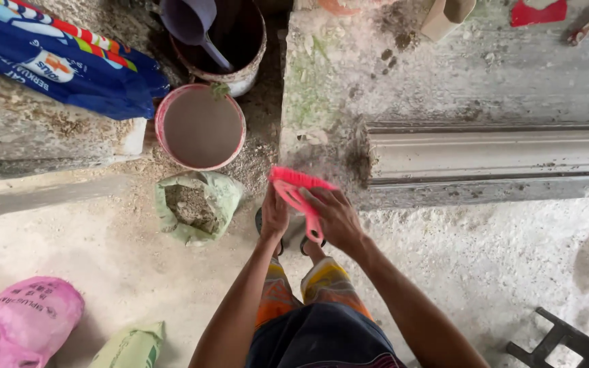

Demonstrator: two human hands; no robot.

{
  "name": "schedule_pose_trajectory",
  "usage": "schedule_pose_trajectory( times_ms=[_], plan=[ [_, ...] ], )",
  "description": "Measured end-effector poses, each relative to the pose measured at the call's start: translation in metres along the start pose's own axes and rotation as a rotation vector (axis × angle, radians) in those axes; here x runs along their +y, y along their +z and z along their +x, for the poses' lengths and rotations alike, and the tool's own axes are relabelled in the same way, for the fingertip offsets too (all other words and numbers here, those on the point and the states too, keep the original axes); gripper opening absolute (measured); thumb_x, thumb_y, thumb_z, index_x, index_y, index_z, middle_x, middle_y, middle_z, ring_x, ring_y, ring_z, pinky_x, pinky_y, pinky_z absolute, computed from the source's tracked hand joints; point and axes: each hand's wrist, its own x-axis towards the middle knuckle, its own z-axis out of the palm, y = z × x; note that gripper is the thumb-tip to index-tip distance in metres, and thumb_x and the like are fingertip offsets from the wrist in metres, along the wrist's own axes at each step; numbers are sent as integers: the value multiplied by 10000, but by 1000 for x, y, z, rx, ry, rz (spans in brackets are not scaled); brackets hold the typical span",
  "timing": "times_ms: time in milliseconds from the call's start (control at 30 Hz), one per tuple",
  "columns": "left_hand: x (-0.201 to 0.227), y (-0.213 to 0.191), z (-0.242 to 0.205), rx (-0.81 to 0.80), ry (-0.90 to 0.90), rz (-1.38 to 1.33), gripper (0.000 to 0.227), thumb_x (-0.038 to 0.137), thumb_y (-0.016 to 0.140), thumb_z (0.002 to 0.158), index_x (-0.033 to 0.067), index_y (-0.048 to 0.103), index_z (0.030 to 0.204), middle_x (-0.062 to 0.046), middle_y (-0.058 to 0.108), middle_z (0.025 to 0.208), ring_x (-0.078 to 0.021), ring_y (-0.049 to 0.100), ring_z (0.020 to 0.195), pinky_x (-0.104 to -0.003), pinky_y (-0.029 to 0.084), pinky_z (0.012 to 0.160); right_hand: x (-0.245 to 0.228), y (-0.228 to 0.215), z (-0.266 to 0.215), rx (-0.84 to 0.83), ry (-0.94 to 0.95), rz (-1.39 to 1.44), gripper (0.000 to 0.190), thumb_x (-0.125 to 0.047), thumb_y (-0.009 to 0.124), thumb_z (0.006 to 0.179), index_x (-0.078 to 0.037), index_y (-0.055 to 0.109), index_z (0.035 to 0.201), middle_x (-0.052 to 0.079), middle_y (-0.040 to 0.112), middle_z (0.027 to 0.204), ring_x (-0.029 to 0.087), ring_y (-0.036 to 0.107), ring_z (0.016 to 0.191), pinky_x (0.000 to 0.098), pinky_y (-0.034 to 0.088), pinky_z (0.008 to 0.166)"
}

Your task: Cleaning and smoothing a plaster cornice using a scraper and a brush to remove excess material.

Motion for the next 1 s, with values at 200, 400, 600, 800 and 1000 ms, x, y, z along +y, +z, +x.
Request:
schedule_pose_trajectory(
  times_ms=[200, 400, 600, 800, 1000],
  plan=[
    [-7, -2, 25, -80, -16, -165, 732, 564, 281, 1123, 97, 147, 1671, -197, 239, 1692, -338, 277, 1538, -413, 269, 1239, 5, 3, -17, 72, 865, 18, 580, -87, 640, 1005, -52, 490, 1564, 137, 688, 1293, 248, 666, 1032, 416, 541, 838],
    [64, -63, -3, -89, -384, -564, 725, 584, 267, 986, 203, 181, 1597, -142, 579, 1361, -333, 611, 1106, -484, 555, 889, -147, 4, 47, 40, 706, 378, 636, -165, 703, 732, -3, 594, 1337, 227, 695, 1022, 369, 713, 806, 442, 606, 659],
    [-85, -212, -47, 32, -363, -455, 620, 598, 315, 1066, 231, 204, 1552, -29, 496, 1400, -192, 517, 1170, -399, 477, 867, -154, 32, 19, 19, 650, 868, 244, -240, 660, 994, -28, 743, 1082, 206, 743, 913, 350, 758, 840, 429, 584, 709],
    [-164, -318, -123, 357, -338, 1313, 520, 525, 486, 1030, 170, 853, 932, -307, 589, 1431, -560, 479, 1324, -774, 485, 711, -99, -6, -63, 91, 710, 976, 254, -202, 602, 971, -25, 721, 1109, 131, 755, 907, 165, 683, 830, 374, 551, 694],
    [-106, -235, -91, 50, -734, 884, 701, 506, 257, 1183, 27, 767, 1139, -237, 789, 1021, -373, 755, 1042, -547, 562, 1034, 28, -10, -123, 264, 1001, 603, 254, -237, 628, 986, -24, 719, 883, 107, 690, 691, 150, 645, 616, 364, 506, 526]
  ],
)
